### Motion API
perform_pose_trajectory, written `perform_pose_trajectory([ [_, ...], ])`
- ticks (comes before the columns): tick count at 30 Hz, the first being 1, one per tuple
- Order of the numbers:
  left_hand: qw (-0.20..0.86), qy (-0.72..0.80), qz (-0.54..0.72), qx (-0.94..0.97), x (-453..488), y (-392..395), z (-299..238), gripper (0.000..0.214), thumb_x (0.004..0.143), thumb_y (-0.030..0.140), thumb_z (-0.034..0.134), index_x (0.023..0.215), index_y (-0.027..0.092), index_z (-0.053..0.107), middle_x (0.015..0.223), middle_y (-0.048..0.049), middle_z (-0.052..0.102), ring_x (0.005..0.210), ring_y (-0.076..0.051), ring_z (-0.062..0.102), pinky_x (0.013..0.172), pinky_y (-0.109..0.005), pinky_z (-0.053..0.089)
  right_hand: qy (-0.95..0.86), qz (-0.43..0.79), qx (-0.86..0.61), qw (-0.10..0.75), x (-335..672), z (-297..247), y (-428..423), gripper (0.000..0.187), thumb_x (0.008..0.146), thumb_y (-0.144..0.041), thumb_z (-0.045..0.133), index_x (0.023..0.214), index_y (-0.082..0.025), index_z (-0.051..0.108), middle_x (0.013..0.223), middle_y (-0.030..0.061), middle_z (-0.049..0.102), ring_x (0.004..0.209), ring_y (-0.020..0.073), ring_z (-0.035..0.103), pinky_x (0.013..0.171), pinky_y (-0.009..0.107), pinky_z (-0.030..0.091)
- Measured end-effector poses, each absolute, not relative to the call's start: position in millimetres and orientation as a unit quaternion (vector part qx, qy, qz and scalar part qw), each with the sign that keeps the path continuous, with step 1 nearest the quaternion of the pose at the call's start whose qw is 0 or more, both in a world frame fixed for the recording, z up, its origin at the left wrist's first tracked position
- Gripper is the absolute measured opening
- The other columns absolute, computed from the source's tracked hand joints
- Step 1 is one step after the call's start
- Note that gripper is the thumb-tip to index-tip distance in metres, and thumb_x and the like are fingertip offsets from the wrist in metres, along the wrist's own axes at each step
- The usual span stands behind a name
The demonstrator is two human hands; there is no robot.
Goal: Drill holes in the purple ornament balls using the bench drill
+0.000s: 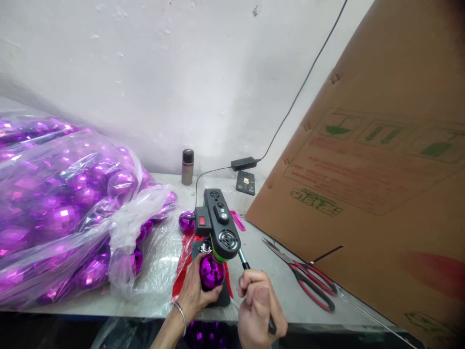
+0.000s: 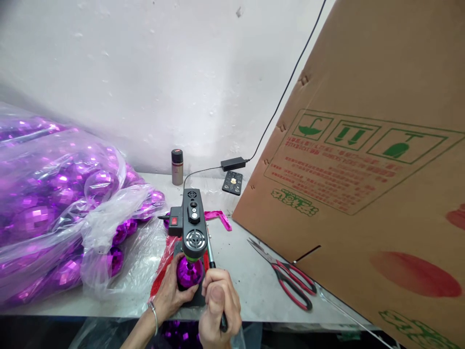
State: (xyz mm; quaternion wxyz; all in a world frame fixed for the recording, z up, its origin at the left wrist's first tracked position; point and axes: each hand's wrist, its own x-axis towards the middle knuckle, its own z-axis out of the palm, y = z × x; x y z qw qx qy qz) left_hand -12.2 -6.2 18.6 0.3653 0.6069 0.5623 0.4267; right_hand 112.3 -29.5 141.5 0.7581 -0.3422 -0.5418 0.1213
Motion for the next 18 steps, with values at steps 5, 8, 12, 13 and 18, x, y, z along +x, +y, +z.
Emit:
perform_pose_trajectory([
  [5, 0.365, 0.564, 0.43, 0.603, -12.1, -5.6, 19.3, 0.085, 0.068, 0.04, 0.081, 0.145, 0.013, 0.058, 0.14, -0.0237, 0.072, 0.132, -0.045, 0.069, 0.117, -0.069, 0.053, -0.528, 0.119, -0.336, 0.771, 108.5, 143.7, -27.4, 0.049, 0.114, -0.025, 0.048, 0.066, -0.022, 0.048, 0.064, -0.0041, 0.054, 0.054, 0.0104, 0.052, 0.049, 0.023, 0.041],
  [8, 0.353, 0.567, 0.437, 0.602, -11.8, -5.9, 19.1, 0.081, 0.068, 0.039, 0.082, 0.143, 0.015, 0.059, 0.136, -0.021, 0.075, 0.127, -0.043, 0.072, 0.113, -0.067, 0.056, -0.526, 0.121, -0.336, 0.772, 108.7, 143.7, -26.4, 0.049, 0.115, -0.026, 0.047, 0.065, -0.022, 0.048, 0.065, -0.004, 0.054, 0.054, 0.0102, 0.051, 0.049, 0.023, 0.041],
  [12, 0.341, 0.57, 0.439, 0.605, -11.2, -5.6, 18.3, 0.081, 0.067, 0.037, 0.084, 0.142, 0.019, 0.061, 0.13, -0.0173, 0.077, 0.121, -0.041, 0.074, 0.109, -0.063, 0.06, -0.526, 0.112, -0.333, 0.775, 109.5, 142.2, -26.7, 0.049, 0.115, -0.024, 0.046, 0.066, -0.022, 0.047, 0.064, -0.0043, 0.052, 0.054, 0.0105, 0.05, 0.048, 0.023, 0.039],
  [13, 0.341, 0.57, 0.439, 0.606, -11.1, -5.4, 18.0, 0.081, 0.067, 0.037, 0.084, 0.142, 0.019, 0.061, 0.13, -0.0175, 0.077, 0.12, -0.041, 0.075, 0.109, -0.063, 0.06, -0.527, 0.108, -0.332, 0.775, 109.3, 140.9, -27.2, 0.048, 0.114, -0.024, 0.046, 0.066, -0.022, 0.047, 0.064, -0.0044, 0.05, 0.054, 0.0109, 0.05, 0.048, 0.023, 0.04],
  [18, 0.339, 0.561, 0.44, 0.613, -11.2, -4.5, 14.4, 0.082, 0.069, 0.038, 0.083, 0.144, 0.015, 0.059, 0.131, -0.0212, 0.075, 0.122, -0.043, 0.074, 0.109, -0.066, 0.06, -0.532, 0.077, -0.337, 0.773, 104.3, 119.1, -28.6, 0.048, 0.114, -0.021, 0.044, 0.067, -0.023, 0.046, 0.064, -0.0038, 0.049, 0.057, 0.0118, 0.053, 0.052, 0.023, 0.042],
])
